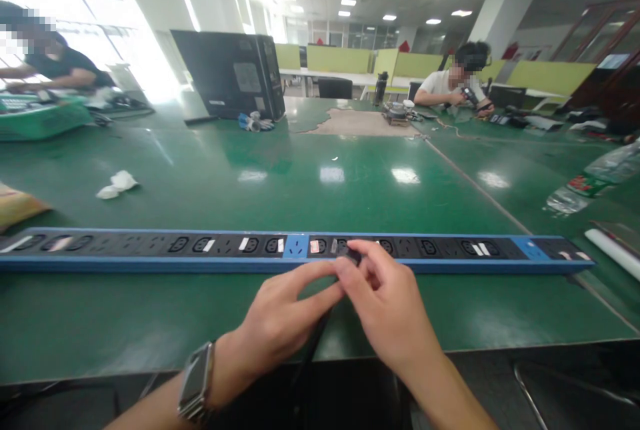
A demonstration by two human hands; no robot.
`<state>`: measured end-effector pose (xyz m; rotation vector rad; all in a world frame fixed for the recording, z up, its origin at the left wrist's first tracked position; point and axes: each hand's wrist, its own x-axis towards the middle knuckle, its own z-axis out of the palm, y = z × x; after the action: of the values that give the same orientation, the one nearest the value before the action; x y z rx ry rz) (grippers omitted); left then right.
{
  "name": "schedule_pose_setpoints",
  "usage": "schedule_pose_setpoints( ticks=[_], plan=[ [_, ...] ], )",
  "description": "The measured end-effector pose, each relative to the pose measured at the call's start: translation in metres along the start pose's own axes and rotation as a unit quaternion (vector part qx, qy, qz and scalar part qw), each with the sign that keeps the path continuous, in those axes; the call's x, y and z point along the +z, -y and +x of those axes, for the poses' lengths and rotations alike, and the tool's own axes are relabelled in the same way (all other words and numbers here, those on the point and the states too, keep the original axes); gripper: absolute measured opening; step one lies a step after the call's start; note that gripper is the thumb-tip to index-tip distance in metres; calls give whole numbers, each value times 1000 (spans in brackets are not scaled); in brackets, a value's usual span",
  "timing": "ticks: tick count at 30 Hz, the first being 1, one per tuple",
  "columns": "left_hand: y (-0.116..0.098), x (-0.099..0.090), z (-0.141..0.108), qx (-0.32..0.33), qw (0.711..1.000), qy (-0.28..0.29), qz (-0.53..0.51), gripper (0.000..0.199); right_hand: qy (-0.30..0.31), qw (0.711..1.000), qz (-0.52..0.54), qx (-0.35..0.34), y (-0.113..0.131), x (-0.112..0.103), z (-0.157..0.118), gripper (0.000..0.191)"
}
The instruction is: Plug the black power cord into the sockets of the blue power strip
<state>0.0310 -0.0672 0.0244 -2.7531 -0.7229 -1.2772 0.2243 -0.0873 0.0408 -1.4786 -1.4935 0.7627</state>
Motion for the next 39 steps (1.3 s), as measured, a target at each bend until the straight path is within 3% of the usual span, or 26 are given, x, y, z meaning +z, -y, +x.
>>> schedule_pose_setpoints(
  ticks=[4, 7, 11, 17, 24, 29, 32, 34, 37, 39],
  plan=[
    [-15, 22, -9, -40, 995, -11, -88, 28, 94, 993, 18, 71, 1, 10, -10, 41],
    [-17, 28, -13, -43, 993, -21, -111, 26, 92, 989, 59, 104, -13, 4, 1, 38],
    [6, 19, -8, -78, 994, -35, -62, 25, -3, 996, -2, 87, -19, -14, 33, 25],
    [61, 4, -11, -205, 966, 80, 134, 42, 124, 987, -97, 35, -14, -26, 73, 15],
    [61, 8, -16, -214, 956, 113, 165, 34, 149, 975, -158, 46, -14, -27, 83, 16],
    [61, 7, -15, -214, 956, 112, 164, 34, 170, 957, -234, -6, -20, -18, 83, 12],
    [62, 7, -16, -214, 956, 111, 167, 34, 161, 954, -253, -29, -16, -16, 78, 12],
    [62, 7, -16, -215, 955, 113, 169, 34, 121, 966, -226, -38, -5, -25, 72, 11],
    [62, 8, -15, -216, 954, 117, 169, 34, -11, 987, -159, -11, 15, -59, 66, 21],
    [61, 9, -15, -221, 953, 117, 174, 34, -58, 986, -154, 26, 19, -86, 66, 34]
  ],
)
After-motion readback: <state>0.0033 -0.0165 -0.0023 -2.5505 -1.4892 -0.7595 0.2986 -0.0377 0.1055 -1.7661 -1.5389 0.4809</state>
